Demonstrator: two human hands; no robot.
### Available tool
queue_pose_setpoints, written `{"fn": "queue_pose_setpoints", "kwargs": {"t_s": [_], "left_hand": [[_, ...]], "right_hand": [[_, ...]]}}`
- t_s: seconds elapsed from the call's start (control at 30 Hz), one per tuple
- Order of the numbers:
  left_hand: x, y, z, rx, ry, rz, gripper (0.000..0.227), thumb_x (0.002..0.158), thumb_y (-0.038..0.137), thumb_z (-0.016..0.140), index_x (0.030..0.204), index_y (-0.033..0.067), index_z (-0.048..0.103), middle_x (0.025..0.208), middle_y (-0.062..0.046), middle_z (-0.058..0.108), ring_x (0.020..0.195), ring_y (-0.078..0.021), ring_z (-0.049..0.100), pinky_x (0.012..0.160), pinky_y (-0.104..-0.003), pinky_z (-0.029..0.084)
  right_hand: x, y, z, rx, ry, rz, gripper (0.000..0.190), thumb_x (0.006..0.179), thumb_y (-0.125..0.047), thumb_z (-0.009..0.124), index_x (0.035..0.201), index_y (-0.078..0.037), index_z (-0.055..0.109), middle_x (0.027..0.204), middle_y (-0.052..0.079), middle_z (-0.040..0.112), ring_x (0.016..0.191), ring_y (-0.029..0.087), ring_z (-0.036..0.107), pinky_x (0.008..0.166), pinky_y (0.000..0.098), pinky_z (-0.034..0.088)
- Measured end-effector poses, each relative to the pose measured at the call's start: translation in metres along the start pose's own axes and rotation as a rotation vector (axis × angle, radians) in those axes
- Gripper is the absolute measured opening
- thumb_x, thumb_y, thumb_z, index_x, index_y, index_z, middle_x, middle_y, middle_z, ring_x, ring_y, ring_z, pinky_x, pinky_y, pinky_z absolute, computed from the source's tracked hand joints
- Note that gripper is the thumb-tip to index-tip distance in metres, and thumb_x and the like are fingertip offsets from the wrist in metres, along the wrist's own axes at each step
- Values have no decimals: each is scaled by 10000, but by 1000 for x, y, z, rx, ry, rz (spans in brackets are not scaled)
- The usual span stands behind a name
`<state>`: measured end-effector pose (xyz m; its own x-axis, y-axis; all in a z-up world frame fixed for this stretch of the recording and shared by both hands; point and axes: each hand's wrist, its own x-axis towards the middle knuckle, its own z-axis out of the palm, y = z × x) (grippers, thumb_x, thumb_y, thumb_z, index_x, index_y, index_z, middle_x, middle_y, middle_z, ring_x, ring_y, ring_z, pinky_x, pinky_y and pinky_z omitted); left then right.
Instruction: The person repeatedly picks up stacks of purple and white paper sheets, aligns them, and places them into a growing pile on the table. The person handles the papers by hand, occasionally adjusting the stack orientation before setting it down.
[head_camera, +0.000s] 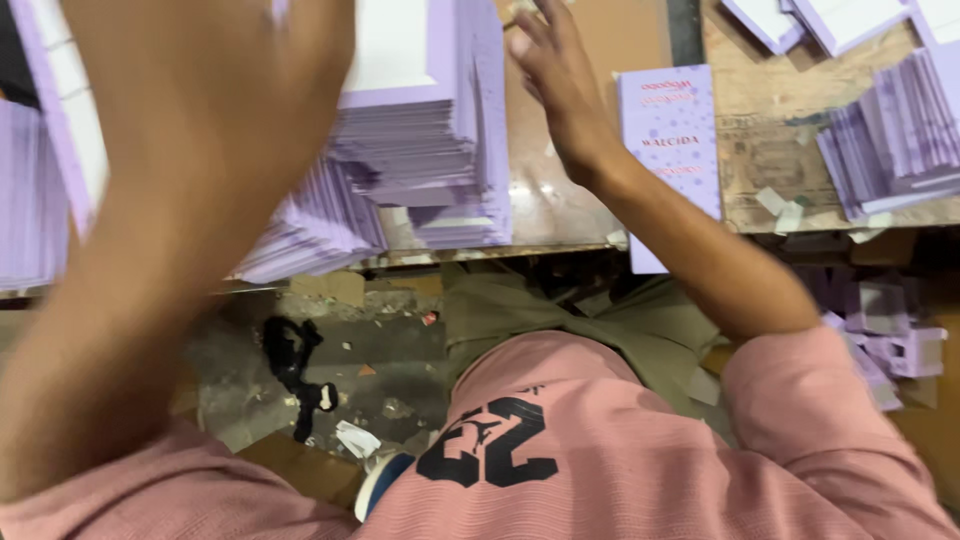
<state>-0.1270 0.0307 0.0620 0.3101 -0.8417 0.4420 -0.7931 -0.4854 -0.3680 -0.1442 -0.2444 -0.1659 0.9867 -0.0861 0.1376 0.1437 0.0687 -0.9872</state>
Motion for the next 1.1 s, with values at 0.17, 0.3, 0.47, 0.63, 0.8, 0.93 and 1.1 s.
{"fn": "queue_pose_setpoints", "kwargs": {"t_s": [0.17, 0.3, 0.47, 0.63, 0.8, 0.93, 1.1], "left_hand": [[-44, 118, 19, -723, 423, 56, 417, 872, 2, 757, 1219, -98, 548, 821, -83, 598, 692, -261, 628, 653, -438, 608], [-35, 227, 87, -1011, 431, -493, 165, 987, 91, 711, 1110, 3, 645, 966, -162, 714, 799, -259, 723, 719, -326, 588], [-29, 315, 222, -1657, -469, -1192, 479, 1029, 428, 645, 1152, -35, 633, 1026, -247, 702, 872, -344, 729, 719, -418, 571], [-39, 363, 295, -2316, -694, -1417, 524, 985, 483, 619, 1363, 126, 553, 1253, -80, 640, 1106, -269, 641, 893, -421, 553], [-33, 388, 307, -2382, -512, -1355, 432, 1010, 341, 612, 1298, 19, 622, 1192, -104, 699, 1048, -247, 685, 836, -411, 588], [-55, 384, 291, -2407, -472, -1252, 369, 1043, 307, 567, 1275, 28, 635, 1180, -96, 702, 1038, -205, 691, 813, -355, 607], [-91, 373, 280, -2593, -519, -918, 420, 1083, 380, 561, 1225, -10, 626, 1053, -121, 728, 870, -191, 693, 745, -330, 599]], "right_hand": [[-73, 32, -65, -917, 460, -107, 1034, 971, -434, 849, 1671, -51, 192, 1719, 256, 274, 1614, 415, 256, 1353, 553, 233], [-143, 56, -86, -1208, 454, 411, 1195, 782, -422, 901, 1627, 14, 177, 1530, 442, 174, 1431, 603, 164, 1148, 708, 124], [-238, 91, -80, -999, 938, 222, 1073, 856, -331, 892, 1609, 29, 217, 1562, 351, 264, 1443, 498, 284, 1185, 620, 284], [-251, 129, -104, 300, 998, 310, 688, 926, -213, 774, 1450, 36, 405, 1332, 217, 579, 1175, 332, 621, 980, 477, 545], [-256, 137, -99, 389, 856, 168, 365, 952, -117, 743, 1221, -12, 518, 1152, 121, 680, 1015, 232, 705, 902, 434, 596], [-267, 128, -85, 308, 850, 114, 271, 914, -102, 739, 1072, -92, 520, 1078, 84, 666, 960, 190, 693, 837, 404, 609], [-295, 103, -76, 209, 694, 27, 264, 1040, -121, 737, 1155, 15, 542, 1044, 155, 646, 835, 192, 629, 748, 318, 537]]}}
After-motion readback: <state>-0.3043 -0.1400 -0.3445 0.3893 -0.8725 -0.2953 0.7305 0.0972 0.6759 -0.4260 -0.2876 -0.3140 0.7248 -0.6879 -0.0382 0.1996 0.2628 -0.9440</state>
